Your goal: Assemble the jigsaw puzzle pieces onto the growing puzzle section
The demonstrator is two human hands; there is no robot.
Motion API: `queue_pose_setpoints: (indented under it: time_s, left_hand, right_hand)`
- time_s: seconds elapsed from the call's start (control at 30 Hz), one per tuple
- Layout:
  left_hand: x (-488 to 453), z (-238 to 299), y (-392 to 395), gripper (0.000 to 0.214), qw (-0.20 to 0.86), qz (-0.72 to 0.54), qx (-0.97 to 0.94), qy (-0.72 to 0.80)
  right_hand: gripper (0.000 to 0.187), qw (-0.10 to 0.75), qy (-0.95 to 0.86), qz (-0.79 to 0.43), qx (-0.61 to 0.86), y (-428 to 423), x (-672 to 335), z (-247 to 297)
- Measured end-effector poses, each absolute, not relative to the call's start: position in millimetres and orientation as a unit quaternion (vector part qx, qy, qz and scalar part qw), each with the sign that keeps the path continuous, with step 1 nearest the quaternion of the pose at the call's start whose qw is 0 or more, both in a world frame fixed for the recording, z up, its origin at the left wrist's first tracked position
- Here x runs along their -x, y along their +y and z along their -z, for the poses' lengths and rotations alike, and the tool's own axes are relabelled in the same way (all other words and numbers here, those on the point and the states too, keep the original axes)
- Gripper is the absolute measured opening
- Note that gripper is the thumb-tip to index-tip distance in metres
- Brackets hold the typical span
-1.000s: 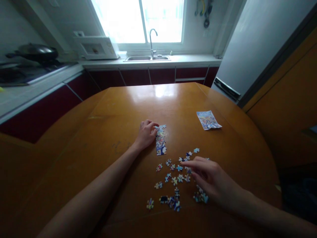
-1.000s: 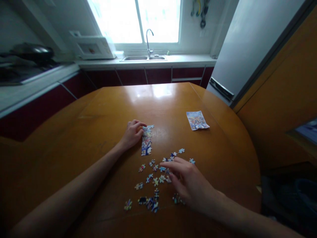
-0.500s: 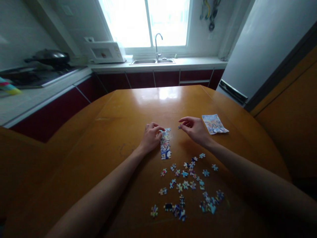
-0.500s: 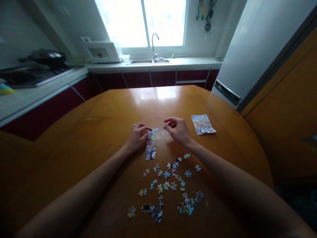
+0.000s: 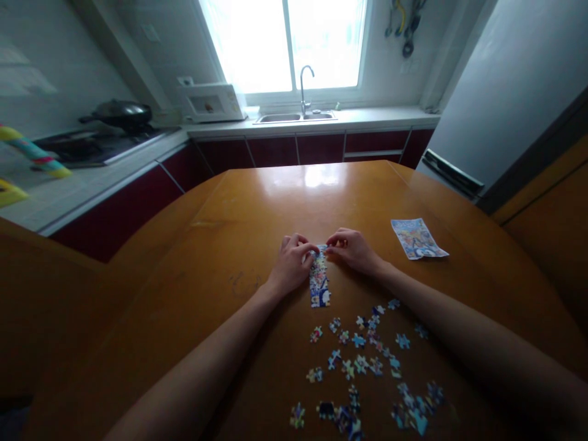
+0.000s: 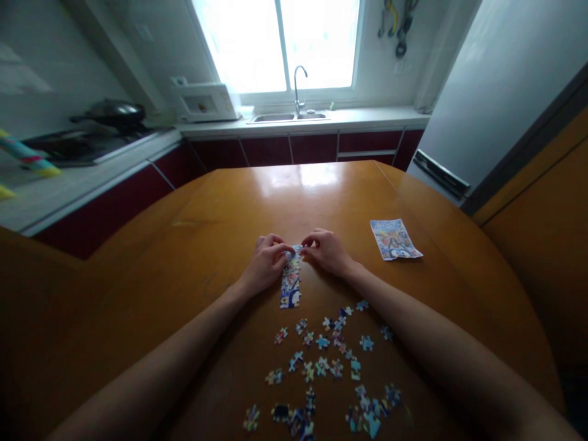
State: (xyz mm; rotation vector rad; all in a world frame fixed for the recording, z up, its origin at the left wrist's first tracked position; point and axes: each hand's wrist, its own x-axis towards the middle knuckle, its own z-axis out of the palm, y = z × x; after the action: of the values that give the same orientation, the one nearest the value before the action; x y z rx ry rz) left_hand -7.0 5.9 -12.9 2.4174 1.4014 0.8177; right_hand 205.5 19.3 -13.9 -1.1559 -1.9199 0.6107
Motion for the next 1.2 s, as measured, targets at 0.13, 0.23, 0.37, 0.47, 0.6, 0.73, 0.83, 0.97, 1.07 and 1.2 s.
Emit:
queue_pose_setpoints:
  time_s: [0.13, 0.23, 0.37, 0.47, 0.6, 0.73, 0.83, 0.97, 1.07, 1.2]
  left_hand:
    - [7.0, 13.1, 5.7, 0.020, 0.112, -0.279, -0.826, 0.478]
    - [7.2, 13.2, 5.6, 0.020, 0.115, -0.277, -0.826, 0.478]
    - [7.0, 12.2, 5.0, 0.020, 0.116, -0.277, -0.824, 0.481]
    - [6.8, 11.9, 4.6, 0.021, 0.117, -0.276, -0.823, 0.482]
    - [6.6, 12.0, 4.2, 0.021, 0.122, -0.276, -0.826, 0.476]
    - [6.4, 12.0, 4.6, 0.025, 0.130, -0.283, -0.827, 0.468]
    - [6.8, 12.4, 5.1, 0.028, 0.133, -0.281, -0.832, 0.460]
    - [7.6, 12.8, 4.8, 0.028, 0.124, -0.265, -0.843, 0.451]
    - [8.0, 11.7, 4.0, 0.028, 0.121, -0.259, -0.846, 0.451]
    - [8.2, 9.7, 3.0, 0.030, 0.119, -0.253, -0.849, 0.449]
  right_hand:
    - [0.007, 0.382, -0.770, -0.228, 0.458, 19.0, -206.4, 17.6]
    - [0.008, 0.371, -0.774, -0.229, 0.458, 19.3, -206.6, 19.0]
    - [0.009, 0.359, -0.779, -0.227, 0.461, 19.4, -206.4, 19.1]
    - [0.009, 0.350, -0.783, -0.227, 0.461, 20.0, -206.5, 18.9]
    - [0.008, 0.345, -0.785, -0.232, 0.459, 21.0, -207.0, 19.3]
    - [0.009, 0.348, -0.783, -0.235, 0.459, 21.1, -206.9, 19.2]
    - [0.008, 0.347, -0.783, -0.235, 0.460, 20.9, -206.6, 18.6]
    - [0.008, 0.348, -0.782, -0.241, 0.457, 21.2, -207.0, 18.3]
    - [0.007, 0.366, -0.772, -0.257, 0.452, 22.2, -207.8, 18.6]
    - [0.016, 0.433, -0.739, -0.234, 0.459, 22.8, -209.0, 19.2]
